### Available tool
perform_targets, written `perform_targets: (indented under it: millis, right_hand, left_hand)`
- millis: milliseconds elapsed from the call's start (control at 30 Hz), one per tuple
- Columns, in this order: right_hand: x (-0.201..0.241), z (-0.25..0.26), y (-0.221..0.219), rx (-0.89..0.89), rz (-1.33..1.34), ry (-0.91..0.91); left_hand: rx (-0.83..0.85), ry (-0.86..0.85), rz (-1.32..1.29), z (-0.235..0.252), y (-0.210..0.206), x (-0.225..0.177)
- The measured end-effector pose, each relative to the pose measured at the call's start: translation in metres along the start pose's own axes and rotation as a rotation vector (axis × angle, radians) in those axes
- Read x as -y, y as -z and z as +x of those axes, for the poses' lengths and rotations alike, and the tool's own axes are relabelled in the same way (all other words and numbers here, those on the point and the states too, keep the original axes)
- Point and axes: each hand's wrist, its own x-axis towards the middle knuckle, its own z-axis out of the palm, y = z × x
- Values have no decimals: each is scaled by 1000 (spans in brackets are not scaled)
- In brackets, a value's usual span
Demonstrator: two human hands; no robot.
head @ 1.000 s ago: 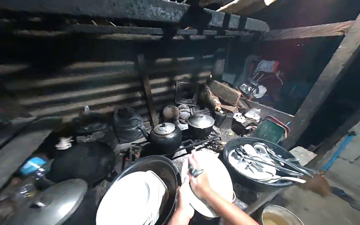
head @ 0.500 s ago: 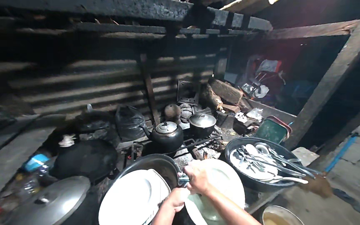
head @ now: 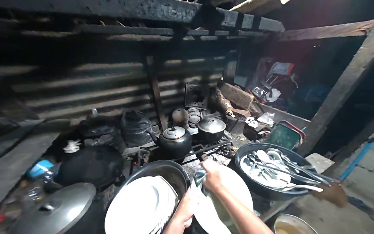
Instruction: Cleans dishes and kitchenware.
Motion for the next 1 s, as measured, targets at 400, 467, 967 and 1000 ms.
perform_targets:
  millis: [400,467,967,1000]
  right_hand:
    - [-3,-56,38,758,259,-96]
    - [-36,-50,39,550,44,-54]
    - [-19,16,33,75,-147,-351]
    - [-11,10,26,36,-120,-142]
  left_hand:
    - [-378,-202,-110,18,2,-5]
    - [-366,-203,-109,10,-3,-8]
    - [-141,56,-251,-16,-23,-8]
    - [-69,80,-170,-12,-15,-10]
